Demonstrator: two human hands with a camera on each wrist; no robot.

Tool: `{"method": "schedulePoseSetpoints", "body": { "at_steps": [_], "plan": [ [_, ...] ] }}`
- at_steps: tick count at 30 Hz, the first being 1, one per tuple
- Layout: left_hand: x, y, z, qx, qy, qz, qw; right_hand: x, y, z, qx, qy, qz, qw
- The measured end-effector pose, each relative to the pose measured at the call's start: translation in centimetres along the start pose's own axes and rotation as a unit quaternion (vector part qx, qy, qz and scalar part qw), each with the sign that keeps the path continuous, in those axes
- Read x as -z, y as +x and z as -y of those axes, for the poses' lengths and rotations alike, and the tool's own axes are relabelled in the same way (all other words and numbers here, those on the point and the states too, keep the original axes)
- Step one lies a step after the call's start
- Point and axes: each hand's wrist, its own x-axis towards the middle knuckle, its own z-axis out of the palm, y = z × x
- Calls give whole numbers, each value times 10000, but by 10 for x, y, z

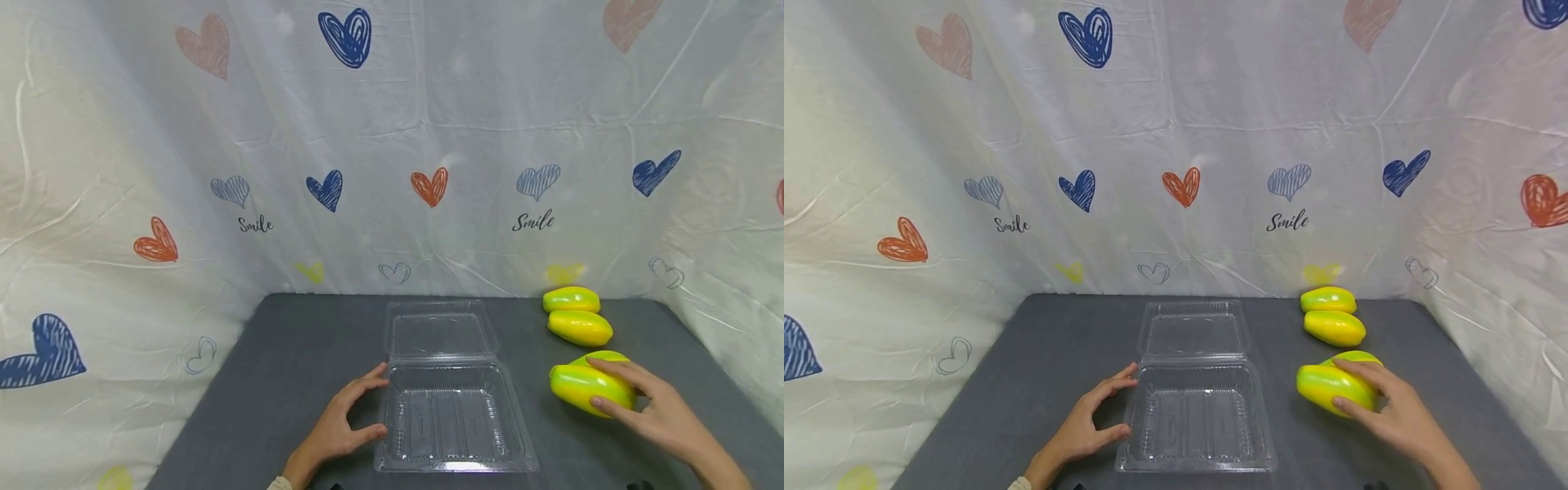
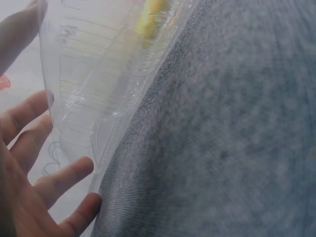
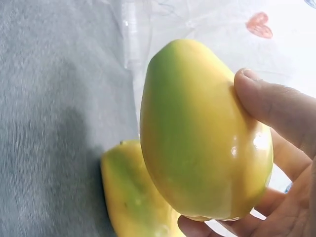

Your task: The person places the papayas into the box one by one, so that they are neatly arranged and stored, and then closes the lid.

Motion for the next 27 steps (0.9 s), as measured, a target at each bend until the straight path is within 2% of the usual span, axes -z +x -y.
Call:
{"method": "schedulePoseSetpoints", "body": {
  "at_steps": [4, 13, 20, 27],
  "plan": [
    [0, 1, 0, 25, 6, -6, 10000, -5, 4, 5, 35, 98, -115, 9999],
    [-2, 2, 1, 83, 58, 37, 9999, -13, 12, 17, 394, 338, -625, 9967],
    [-2, 2, -1, 214, 153, 116, 9996, -20, 21, 31, 467, 387, -670, 9959],
    [-2, -1, -2, 190, 219, 92, 9995, -31, 28, 46, 797, 647, -604, 9929]
  ]
}}
